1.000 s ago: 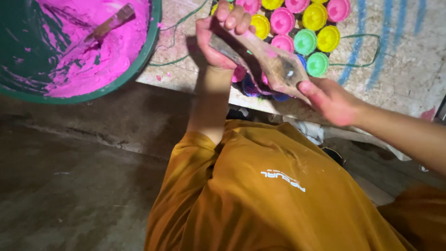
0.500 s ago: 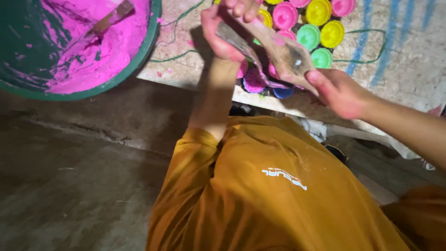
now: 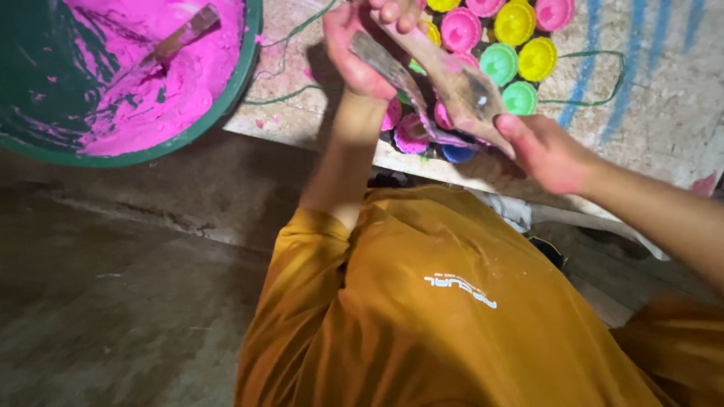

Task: The person arranges colorful plastic molds in a basket and uses a wooden press to scoop pink paste from a green basin, filling each mold cavity. The person repeatedly scoops paste and presses it into the molds, then scrapes excess paste from the tool back into the basin.

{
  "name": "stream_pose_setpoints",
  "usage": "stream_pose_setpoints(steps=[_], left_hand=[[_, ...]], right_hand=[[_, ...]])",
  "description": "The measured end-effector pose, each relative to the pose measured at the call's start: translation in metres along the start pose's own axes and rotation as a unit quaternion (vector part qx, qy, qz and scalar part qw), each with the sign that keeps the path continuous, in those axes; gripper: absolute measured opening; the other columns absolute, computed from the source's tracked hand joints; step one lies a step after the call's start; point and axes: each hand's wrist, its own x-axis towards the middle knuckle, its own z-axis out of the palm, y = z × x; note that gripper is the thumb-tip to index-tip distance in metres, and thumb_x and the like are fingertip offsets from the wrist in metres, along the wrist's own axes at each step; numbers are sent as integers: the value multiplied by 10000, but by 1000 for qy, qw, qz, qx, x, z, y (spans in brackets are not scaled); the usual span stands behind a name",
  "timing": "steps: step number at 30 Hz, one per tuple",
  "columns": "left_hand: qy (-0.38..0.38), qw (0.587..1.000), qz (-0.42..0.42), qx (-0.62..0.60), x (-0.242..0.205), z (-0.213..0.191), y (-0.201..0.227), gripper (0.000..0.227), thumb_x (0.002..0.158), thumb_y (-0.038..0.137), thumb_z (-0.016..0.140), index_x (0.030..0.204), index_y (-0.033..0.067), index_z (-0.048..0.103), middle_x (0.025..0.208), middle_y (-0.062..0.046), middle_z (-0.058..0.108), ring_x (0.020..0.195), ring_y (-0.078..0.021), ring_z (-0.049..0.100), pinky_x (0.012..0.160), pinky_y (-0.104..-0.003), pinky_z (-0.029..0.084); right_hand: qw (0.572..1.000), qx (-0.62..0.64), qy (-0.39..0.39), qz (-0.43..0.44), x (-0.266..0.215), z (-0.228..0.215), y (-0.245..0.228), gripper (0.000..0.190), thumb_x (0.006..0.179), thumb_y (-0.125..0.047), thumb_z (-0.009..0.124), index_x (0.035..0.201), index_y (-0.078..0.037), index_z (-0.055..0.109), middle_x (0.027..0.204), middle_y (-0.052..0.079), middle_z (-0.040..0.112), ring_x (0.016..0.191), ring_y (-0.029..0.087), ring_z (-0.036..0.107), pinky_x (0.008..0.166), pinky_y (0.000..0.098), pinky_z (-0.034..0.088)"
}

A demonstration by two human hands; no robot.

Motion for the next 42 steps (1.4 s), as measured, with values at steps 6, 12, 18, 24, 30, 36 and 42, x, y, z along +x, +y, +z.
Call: stream_pose_setpoints(steps=[6, 12, 18, 24, 30, 36, 42], left_hand=[[9, 1000, 10, -2, 1, 15, -4, 363, 1030, 467, 450, 1050, 116, 542, 989, -15, 549, 979, -191, 528, 945, -372, 451], [166, 977, -93, 98, -3, 10, 4, 587, 981, 560, 358, 1225, 76, 583, 1219, -110, 622, 1123, -235, 625, 1076, -429, 485], [267, 836, -349, 328, -82, -14, -3, 734, 986, 659, 277, 1542, 185, 204, 1277, -107, 639, 683, -172, 586, 633, -318, 468], [-54, 529, -153, 833, -134, 35, 13, 791, 1060, 374, 535, 1676, 136, 101, 1250, -144, 757, 749, -224, 674, 632, -336, 530], [-28, 520, -66, 851, -100, 97, 42, 665, 1008, 165, 586, 1629, 261, 367, 1242, -128, 678, 1098, -233, 667, 961, -349, 557], [47, 974, -105, 194, -1, 65, 37, 724, 984, 524, 563, 1532, 88, 377, 1517, -126, 544, 1474, -266, 443, 1278, -459, 316], [71, 997, -26, -29, 31, 20, 10, 493, 1096, 582, 485, 1131, 93, 529, 931, -19, 504, 961, -195, 509, 987, -371, 424]], right_hand=[[1000, -21, 4, 18, 7, -6, 6, 854, 984, -720, 280, 985, 13, 717, 661, 150, 642, 632, 242, 626, 613, 389, 494], [997, 14, 18, -71, 7, -8, 22, 829, 990, -722, 285, 1067, -12, 705, 748, 115, 683, 691, 212, 649, 644, 358, 517], [987, 130, -21, -94, 6, -3, 50, 855, 969, -741, 274, 1016, -12, 719, 756, 83, 720, 701, 182, 671, 618, 333, 497], [982, 147, 31, -117, 11, -2, 71, 986, 965, -851, 157, 970, -33, 708, 750, 68, 693, 679, 163, 645, 645, 299, 503], [976, 166, -1, -143, 15, -14, 72, 995, 930, -848, 186, 1007, -16, 727, 780, 66, 702, 704, 182, 652, 641, 319, 509], [962, 196, -185, -40, 34, -32, 33, 832, 929, -751, 299, 1153, -39, 667, 959, 119, 726, 893, 218, 684, 841, 369, 547], [993, 43, -100, 54, 55, -49, -1, 877, 980, -713, 225, 949, -9, 747, 801, 151, 741, 756, 292, 695, 756, 421, 557]])
